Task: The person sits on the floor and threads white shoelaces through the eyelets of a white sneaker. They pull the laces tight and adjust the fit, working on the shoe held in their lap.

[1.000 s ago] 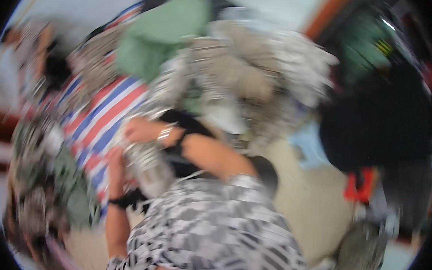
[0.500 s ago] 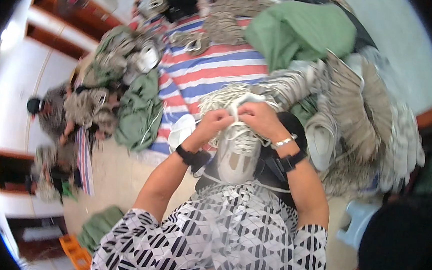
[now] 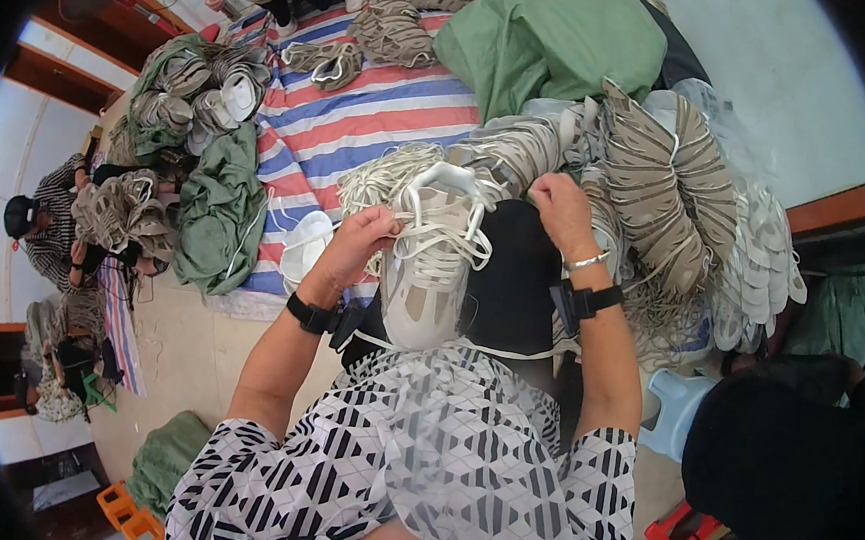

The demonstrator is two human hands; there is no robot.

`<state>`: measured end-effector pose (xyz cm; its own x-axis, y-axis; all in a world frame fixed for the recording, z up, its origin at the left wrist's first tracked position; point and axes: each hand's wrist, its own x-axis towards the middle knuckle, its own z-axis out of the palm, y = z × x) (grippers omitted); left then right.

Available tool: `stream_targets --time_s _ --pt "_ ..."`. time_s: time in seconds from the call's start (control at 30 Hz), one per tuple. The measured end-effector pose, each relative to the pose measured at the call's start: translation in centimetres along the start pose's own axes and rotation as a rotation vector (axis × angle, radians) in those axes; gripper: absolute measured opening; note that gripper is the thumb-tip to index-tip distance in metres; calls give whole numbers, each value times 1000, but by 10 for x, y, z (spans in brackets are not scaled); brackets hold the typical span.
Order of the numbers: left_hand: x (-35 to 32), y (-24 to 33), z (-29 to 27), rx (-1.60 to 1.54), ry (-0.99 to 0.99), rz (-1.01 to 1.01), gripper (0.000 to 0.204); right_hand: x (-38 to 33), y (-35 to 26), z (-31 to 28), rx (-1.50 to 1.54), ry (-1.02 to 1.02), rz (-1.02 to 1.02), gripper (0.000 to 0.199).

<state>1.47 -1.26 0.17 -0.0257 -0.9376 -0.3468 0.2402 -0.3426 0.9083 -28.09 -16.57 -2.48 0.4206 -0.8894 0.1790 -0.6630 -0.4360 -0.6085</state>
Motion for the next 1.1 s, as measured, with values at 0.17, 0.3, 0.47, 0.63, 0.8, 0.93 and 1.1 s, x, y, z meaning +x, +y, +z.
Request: stream_targets --time_s 0.17,0.3,0.47,0.63,0.8,0.93,1.1 --pt "-11 7 12 63 53 9 21 -28 -18 23 381 85 42 19" --pt "-12 10 20 211 202 62 20 -36 -28 32 201 131 -62 17" --pt "-1 1 30 40 259 79 22 -36 -28 28 175 83 -35 19" --pt "-12 1 29 -184 252 92 22 -38 -22 29 210 79 -45 20" --pt "-7 -9 0 -165 390 26 42 -46 -57 23 310 67 -120 28" --pt "-2 12 -23 123 421 189 33 -37 -97 24 326 -18 -98 36" --pt "-29 25 -33 165 401 147 26 -28 -125 36 441 -103 -114 24"
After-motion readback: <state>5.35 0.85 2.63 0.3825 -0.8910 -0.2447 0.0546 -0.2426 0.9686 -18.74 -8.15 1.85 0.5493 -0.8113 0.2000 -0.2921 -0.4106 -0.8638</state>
